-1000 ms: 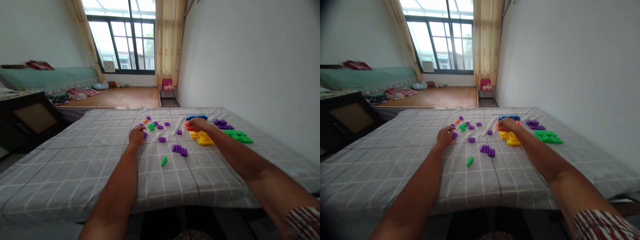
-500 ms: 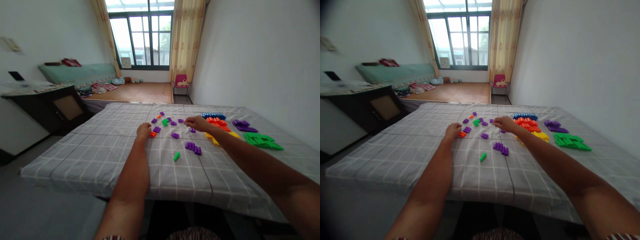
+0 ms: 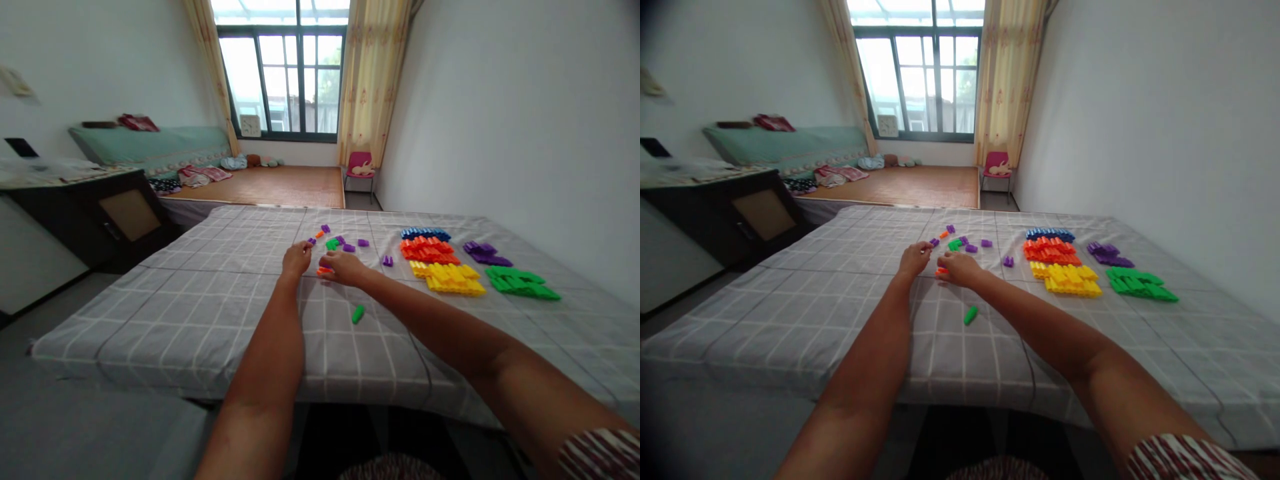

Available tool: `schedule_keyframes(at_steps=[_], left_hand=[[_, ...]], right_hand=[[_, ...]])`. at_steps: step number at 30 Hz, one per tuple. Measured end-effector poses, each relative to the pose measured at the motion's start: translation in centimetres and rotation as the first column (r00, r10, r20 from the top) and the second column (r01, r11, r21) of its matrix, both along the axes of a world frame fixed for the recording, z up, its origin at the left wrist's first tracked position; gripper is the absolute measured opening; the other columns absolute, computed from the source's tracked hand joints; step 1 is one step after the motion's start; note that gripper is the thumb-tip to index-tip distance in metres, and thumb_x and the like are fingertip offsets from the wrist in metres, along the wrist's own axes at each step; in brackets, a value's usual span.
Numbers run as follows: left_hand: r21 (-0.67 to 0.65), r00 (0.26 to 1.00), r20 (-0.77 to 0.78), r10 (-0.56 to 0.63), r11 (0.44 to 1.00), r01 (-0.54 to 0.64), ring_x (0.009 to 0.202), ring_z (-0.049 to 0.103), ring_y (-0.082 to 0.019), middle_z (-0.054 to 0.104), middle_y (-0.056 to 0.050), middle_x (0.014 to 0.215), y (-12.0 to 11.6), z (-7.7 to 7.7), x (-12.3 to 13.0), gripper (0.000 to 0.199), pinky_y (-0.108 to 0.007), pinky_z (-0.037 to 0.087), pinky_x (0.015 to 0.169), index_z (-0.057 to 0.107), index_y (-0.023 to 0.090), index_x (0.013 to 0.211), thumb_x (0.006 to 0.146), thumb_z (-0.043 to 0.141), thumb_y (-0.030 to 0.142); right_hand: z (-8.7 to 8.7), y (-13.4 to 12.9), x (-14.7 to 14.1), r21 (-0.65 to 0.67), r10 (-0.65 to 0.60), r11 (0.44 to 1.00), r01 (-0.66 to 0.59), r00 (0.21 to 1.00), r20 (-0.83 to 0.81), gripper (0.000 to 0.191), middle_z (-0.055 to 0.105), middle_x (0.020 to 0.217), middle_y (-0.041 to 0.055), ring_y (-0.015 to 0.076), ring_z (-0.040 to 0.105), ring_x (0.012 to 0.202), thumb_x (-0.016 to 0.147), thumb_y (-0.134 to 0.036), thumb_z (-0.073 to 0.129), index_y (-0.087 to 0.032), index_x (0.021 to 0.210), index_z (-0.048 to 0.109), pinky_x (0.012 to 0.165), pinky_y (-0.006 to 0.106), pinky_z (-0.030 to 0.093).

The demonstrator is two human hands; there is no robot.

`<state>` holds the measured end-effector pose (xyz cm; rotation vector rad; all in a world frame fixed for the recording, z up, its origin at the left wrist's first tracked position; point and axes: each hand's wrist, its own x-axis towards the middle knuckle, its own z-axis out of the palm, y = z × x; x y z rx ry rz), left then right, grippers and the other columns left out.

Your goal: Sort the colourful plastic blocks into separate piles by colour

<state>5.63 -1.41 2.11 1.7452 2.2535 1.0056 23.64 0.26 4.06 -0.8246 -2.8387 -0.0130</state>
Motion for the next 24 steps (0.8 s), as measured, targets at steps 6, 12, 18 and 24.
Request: schedule_keyframes(at_steps=[6, 12, 18, 24], left_hand=[[-0.037, 0.995, -0.096, -0.032, 0.999, 0.029, 0.099, 0.067, -0.022, 0.073, -0.005, 0.108, 0.6, -0.6, -0.2, 0.029, -0.03, 0.05, 0.086, 0.07, 0.024, 0.108, 0.086, 0.051, 0.022], [-0.066, 0.986, -0.148, -0.078, 0.995, 0.068, 0.097, 0.068, -0.02, 0.073, -0.004, 0.11, 0.9, -1.2, -0.6, 0.031, -0.028, 0.05, 0.086, 0.07, 0.024, 0.109, 0.086, 0.049, 0.021], [-0.091, 0.977, -0.2, -0.075, 0.994, 0.058, 0.101, 0.067, -0.022, 0.072, -0.004, 0.111, 0.9, -1.5, -0.5, 0.032, -0.03, 0.05, 0.083, 0.07, 0.027, 0.11, 0.086, 0.048, 0.025], [-0.135, 0.972, -0.228, -0.053, 0.991, 0.023, 0.101, 0.067, -0.025, 0.073, -0.006, 0.109, 1.1, -1.0, -0.1, 0.033, -0.033, 0.051, 0.082, 0.07, 0.028, 0.11, 0.086, 0.048, 0.028]], right_hand=[[-0.2, -0.5, 0.9, -0.047, 0.095, 0.994, -0.096, 0.995, -0.029, 0.031, 0.067, 0.105, 0.0031, 0.0205, 0.061, 0.094, 0.082, -0.025, 0.062, -0.027, 0.112, 0.067, 0.079, 0.027, 0.045], [1.3, 0.7, 4.9, -0.097, 0.053, 0.993, -0.071, 0.983, -0.176, 0.027, 0.066, 0.103, 0.0054, 0.0172, 0.063, 0.091, 0.077, -0.018, 0.065, -0.021, 0.103, 0.07, 0.08, 0.024, 0.047], [4.5, 7.4, 17.7, -0.194, -0.386, 0.921, 0.338, 0.865, -0.32, 0.025, 0.069, 0.101, 0.0075, 0.0142, 0.064, 0.08, 0.084, -0.027, 0.058, -0.018, 0.104, 0.069, 0.07, 0.023, 0.048], [2.9, 11.0, 28.8, -0.168, -0.732, 0.681, 0.713, 0.666, -0.142, 0.024, 0.072, 0.088, 0.0048, 0.0162, 0.064, 0.077, 0.08, -0.031, 0.06, -0.017, 0.097, 0.071, 0.064, 0.022, 0.045]])
